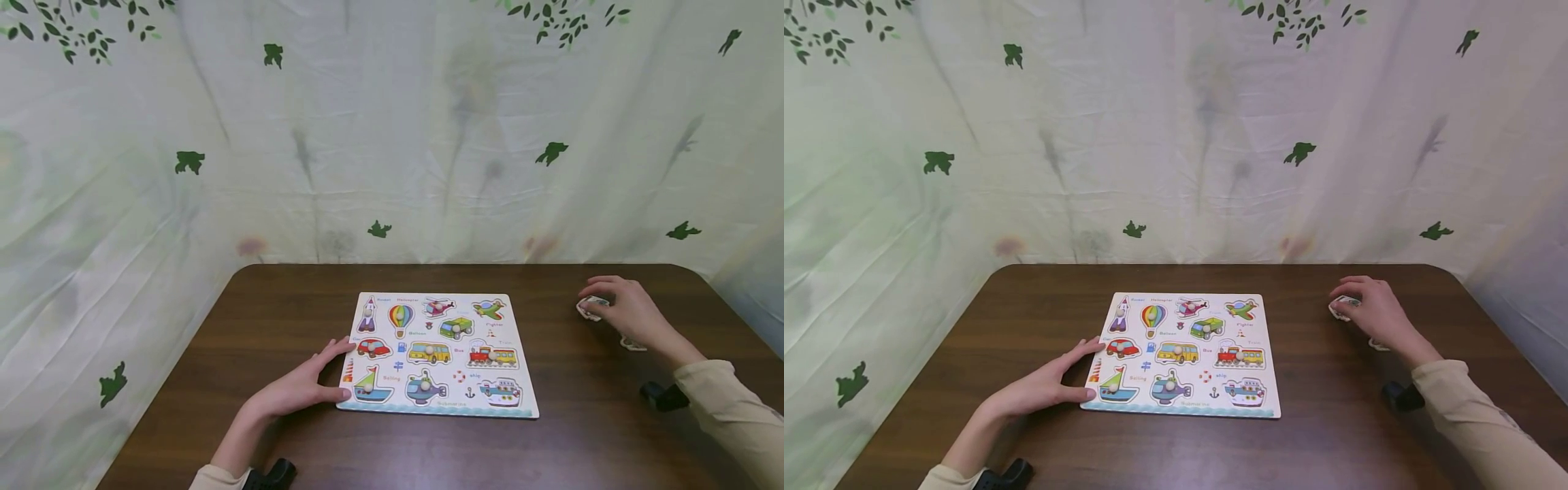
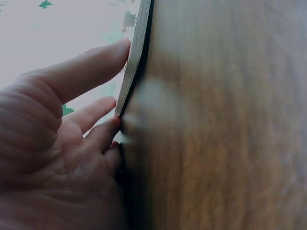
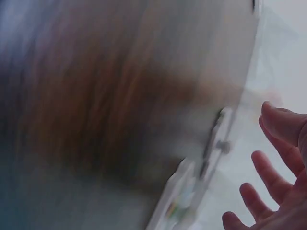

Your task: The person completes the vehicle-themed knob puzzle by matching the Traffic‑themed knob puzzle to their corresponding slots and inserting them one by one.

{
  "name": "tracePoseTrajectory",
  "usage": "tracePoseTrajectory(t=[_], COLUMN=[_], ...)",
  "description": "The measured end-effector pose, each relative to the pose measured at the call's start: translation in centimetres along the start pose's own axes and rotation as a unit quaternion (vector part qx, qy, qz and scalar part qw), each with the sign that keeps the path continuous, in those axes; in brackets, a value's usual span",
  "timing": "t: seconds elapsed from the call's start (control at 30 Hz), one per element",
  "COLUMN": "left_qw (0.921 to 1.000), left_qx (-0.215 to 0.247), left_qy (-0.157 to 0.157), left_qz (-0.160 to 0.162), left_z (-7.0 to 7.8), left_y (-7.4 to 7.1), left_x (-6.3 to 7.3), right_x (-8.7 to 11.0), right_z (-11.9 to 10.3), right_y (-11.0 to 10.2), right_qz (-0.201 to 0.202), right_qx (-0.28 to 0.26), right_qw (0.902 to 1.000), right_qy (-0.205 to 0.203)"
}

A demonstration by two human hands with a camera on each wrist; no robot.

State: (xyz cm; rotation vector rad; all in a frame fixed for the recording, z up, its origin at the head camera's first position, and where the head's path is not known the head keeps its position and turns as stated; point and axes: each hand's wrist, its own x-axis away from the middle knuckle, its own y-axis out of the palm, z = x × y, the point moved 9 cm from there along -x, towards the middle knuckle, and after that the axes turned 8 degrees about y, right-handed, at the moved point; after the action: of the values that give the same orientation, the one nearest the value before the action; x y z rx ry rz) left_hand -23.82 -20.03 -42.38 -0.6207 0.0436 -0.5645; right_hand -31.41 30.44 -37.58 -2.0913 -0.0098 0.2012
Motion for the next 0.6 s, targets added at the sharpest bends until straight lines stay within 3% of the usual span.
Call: tracePoseTrajectory(t=[0.37, 0.6], left_qw=[1.0000, 1.0000], left_qx=[-0.001, -0.002], left_qy=[-0.001, -0.007], left_qz=[0.000, 0.001], left_z=[-0.1, -0.2], left_y=[0.0, 0.0], left_x=[0.0, 0.0], right_x=[-0.7, -1.0], right_z=[2.7, 3.1], right_y=[0.3, 0.1], right_qz=[-0.036, -0.022], right_qx=[0.013, 0.032], right_qw=[0.9988, 0.9986], right_qy=[0.029, 0.035])
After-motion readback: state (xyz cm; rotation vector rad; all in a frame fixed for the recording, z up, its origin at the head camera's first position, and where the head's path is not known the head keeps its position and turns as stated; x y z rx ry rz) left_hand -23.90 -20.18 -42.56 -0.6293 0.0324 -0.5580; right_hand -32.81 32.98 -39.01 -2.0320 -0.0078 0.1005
